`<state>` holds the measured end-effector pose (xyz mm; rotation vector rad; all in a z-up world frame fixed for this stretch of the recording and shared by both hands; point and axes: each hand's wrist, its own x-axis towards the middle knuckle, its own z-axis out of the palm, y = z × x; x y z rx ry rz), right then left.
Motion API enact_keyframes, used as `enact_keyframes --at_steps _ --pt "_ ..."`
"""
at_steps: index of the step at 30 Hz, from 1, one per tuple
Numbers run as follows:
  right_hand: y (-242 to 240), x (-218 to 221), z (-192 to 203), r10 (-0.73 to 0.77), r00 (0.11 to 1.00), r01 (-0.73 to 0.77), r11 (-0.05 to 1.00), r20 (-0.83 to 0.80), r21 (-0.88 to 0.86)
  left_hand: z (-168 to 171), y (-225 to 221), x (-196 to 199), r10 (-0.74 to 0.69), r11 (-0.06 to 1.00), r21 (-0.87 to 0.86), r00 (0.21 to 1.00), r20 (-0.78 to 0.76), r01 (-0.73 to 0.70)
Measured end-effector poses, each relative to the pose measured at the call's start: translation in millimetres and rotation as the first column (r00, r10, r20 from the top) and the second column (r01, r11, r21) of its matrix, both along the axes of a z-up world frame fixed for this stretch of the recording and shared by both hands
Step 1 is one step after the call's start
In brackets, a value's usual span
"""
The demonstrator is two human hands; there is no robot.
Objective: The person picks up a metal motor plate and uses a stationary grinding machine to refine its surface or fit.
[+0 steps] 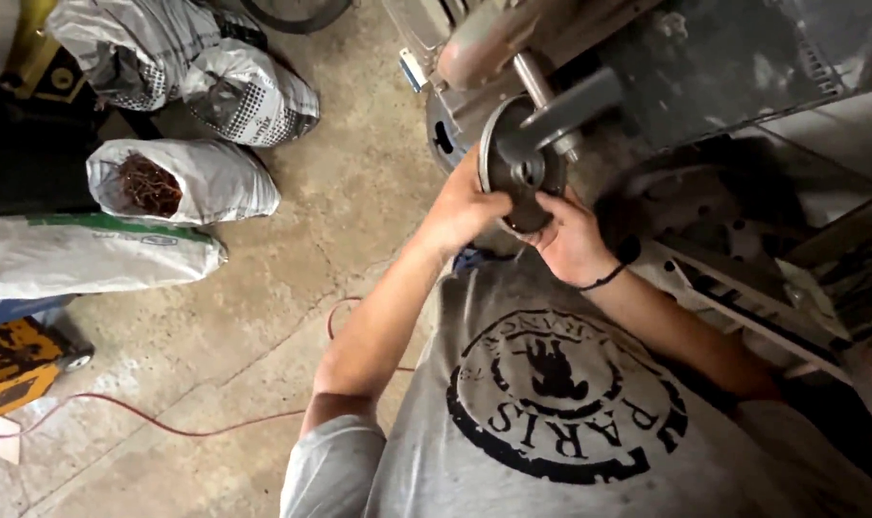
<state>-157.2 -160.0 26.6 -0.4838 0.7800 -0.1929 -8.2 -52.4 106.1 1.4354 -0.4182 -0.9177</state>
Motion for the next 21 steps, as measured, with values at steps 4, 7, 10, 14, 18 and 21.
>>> enact_keyframes --at_steps 4,7,10,14,18,21 --pt "13 -5 6 -0.119 0.993 0.12 0.991 -0.025 0.051 -24 -12 13 -0.023 0.999 -0.029 0.999 -0.025 0.023" --pt "12 -7 20 -0.109 0.994 0.11 0.993 -0.008 0.052 -49 -17 25 -0.065 0.998 -0.037 0.982 -0.177 0.06" --pt "15 -34 -1 0.017 1.0 -0.017 0.999 -0.012 0.044 -6 -12 26 -0.105 0.994 -0.016 0.928 -0.356 0.106" --pt "-14 -42 -10 0.232 0.972 -0.236 0.95 -0.047 -0.202 -82 18 23 0.011 0.999 0.048 0.776 -0.631 0.025" --pt "-23 -30 -21 0.281 0.959 -0.278 0.958 0.033 -0.073 -53 14 4 0.131 0.991 0.104 0.672 -0.729 -0.08" --pt "-24 -13 -9 0.157 0.987 -0.156 0.986 0.023 -0.055 -85 29 -25 0.165 0.966 -0.034 0.715 -0.679 -0.255"
